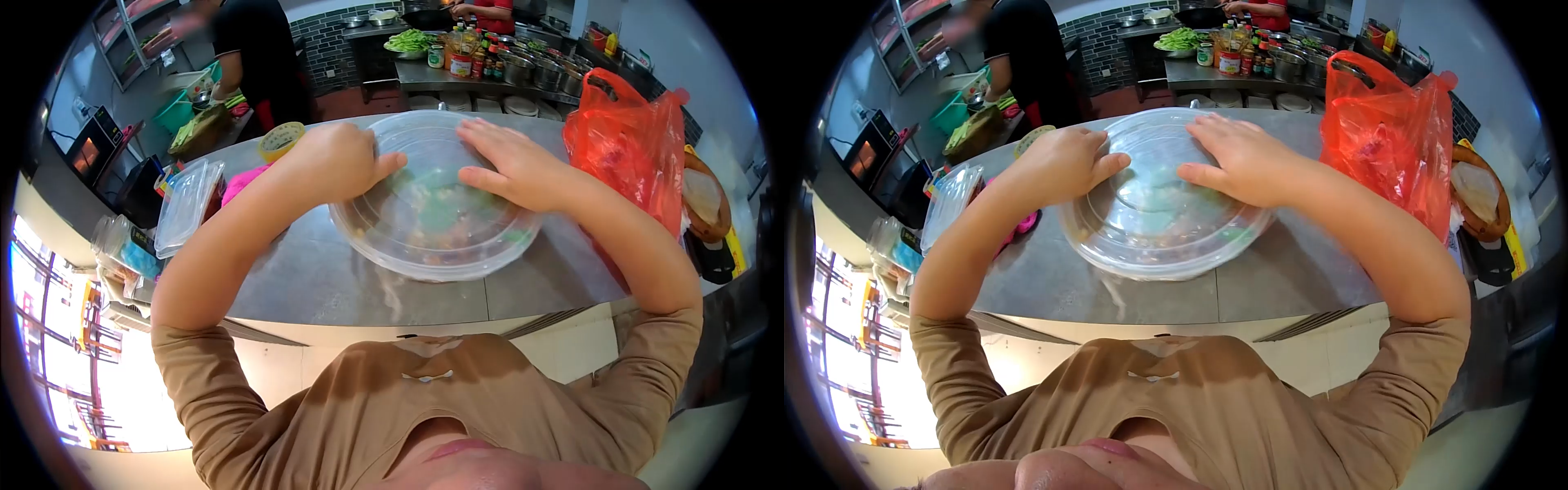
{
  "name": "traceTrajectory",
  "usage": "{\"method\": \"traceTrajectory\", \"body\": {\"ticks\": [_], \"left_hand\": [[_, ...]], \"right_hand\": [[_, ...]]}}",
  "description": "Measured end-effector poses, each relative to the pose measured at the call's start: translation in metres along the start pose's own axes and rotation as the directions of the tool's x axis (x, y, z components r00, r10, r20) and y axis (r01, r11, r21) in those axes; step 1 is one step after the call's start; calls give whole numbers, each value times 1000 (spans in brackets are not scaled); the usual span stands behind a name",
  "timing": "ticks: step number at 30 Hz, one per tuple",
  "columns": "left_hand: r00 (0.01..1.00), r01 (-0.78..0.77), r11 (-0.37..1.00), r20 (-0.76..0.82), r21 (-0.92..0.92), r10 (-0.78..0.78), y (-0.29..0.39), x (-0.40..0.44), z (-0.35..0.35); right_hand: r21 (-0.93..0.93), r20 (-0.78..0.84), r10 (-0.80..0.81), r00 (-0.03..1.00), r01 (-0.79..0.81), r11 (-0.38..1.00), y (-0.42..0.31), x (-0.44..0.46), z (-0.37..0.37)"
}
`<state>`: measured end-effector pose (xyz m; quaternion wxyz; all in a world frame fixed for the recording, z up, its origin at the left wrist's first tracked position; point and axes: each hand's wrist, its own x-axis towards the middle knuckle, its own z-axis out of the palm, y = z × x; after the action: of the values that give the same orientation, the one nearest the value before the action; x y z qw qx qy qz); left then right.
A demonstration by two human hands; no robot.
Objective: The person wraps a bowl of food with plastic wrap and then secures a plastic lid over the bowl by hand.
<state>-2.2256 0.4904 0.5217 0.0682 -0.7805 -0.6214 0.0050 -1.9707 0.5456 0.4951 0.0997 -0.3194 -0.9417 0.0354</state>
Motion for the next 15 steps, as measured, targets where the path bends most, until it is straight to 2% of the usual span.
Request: {"method": "traceTrajectory", "body": {"ticks": [2, 6, 9, 12, 13, 15], "left_hand": [[996, -44, 987, 80, 155, 32, 12, -20, -17], [996, -43, 986, -69, 162, 55, 14, -38, -29], [953, -169, 981, -240, 97, 187, 4, -18, -12], [884, -434, 882, -277, -184, 377, -7, 6, 31], [938, -345, 905, -135, -250, 320, -9, 8, 29], [927, -365, 907, -171, -209, 333, -10, 7, 29]], "right_hand": [[-4, 15, -126, 992, 126, 992, 15, 4, 0], [30, 84, -350, 933, 349, 937, 38, 25, -5], [49, 66, -376, 924, 374, 926, 42, 39, -1], [70, 73, -355, 932, 350, 934, 40, 39, -2], [61, 71, -354, 932, 350, 935, 41, 40, -4], [58, 71, -349, 934, 346, 937, 41, 40, -2]]}}
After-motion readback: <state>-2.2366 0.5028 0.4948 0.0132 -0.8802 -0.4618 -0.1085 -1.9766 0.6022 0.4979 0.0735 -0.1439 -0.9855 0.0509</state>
